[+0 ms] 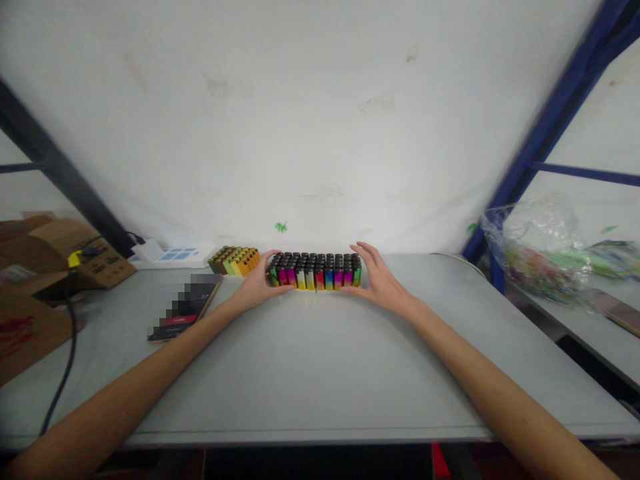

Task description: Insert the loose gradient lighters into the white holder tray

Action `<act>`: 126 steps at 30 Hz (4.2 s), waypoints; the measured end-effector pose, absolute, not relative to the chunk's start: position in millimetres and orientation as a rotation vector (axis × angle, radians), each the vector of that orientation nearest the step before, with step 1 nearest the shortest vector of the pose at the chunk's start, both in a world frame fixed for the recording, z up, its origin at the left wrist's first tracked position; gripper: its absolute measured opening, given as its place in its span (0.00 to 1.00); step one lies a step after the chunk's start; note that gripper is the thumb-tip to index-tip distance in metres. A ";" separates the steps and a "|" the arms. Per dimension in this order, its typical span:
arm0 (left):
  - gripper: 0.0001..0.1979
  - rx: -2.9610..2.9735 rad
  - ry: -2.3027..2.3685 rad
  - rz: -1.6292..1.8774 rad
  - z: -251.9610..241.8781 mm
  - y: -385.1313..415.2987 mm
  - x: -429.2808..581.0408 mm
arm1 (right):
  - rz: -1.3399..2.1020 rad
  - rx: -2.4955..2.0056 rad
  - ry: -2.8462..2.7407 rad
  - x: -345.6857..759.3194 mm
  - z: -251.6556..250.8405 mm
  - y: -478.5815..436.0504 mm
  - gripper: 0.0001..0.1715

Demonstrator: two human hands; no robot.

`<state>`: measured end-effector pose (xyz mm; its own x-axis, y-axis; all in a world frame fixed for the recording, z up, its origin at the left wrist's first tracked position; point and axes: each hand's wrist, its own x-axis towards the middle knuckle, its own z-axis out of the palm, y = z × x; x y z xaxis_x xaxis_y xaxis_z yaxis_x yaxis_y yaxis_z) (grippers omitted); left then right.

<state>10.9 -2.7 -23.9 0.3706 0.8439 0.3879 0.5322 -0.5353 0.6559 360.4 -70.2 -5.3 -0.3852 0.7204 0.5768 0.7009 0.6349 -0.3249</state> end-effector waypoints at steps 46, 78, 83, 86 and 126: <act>0.18 2.823 0.534 1.625 10.9 -65.8 55.4 | -0.173 -1.712 -2.506 286.5 38.7 -115.4 0.39; 0.51 2.497 0.840 0.882 -21.2 -105.6 99.8 | 1.425 -1.352 -1.168 297.7 12.5 -86.6 0.20; 0.54 2.435 0.851 0.864 -23.5 -108.1 97.8 | 1.426 -1.341 -1.176 292.8 8.6 -93.9 0.22; 0.56 2.440 0.823 0.868 -24.5 -110.1 97.0 | 1.416 -1.355 -1.198 292.7 6.6 -95.7 0.23; 0.57 2.445 0.783 0.989 -24.8 -99.6 106.8 | 0.216 -1.298 -2.418 306.6 -4.7 -78.6 0.21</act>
<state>106.8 -99.6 -24.8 0.5955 0.6235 0.5067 0.3502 -0.7690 0.5348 306.6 -78.6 -4.7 -0.4970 0.8273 0.2617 0.7677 0.5599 -0.3118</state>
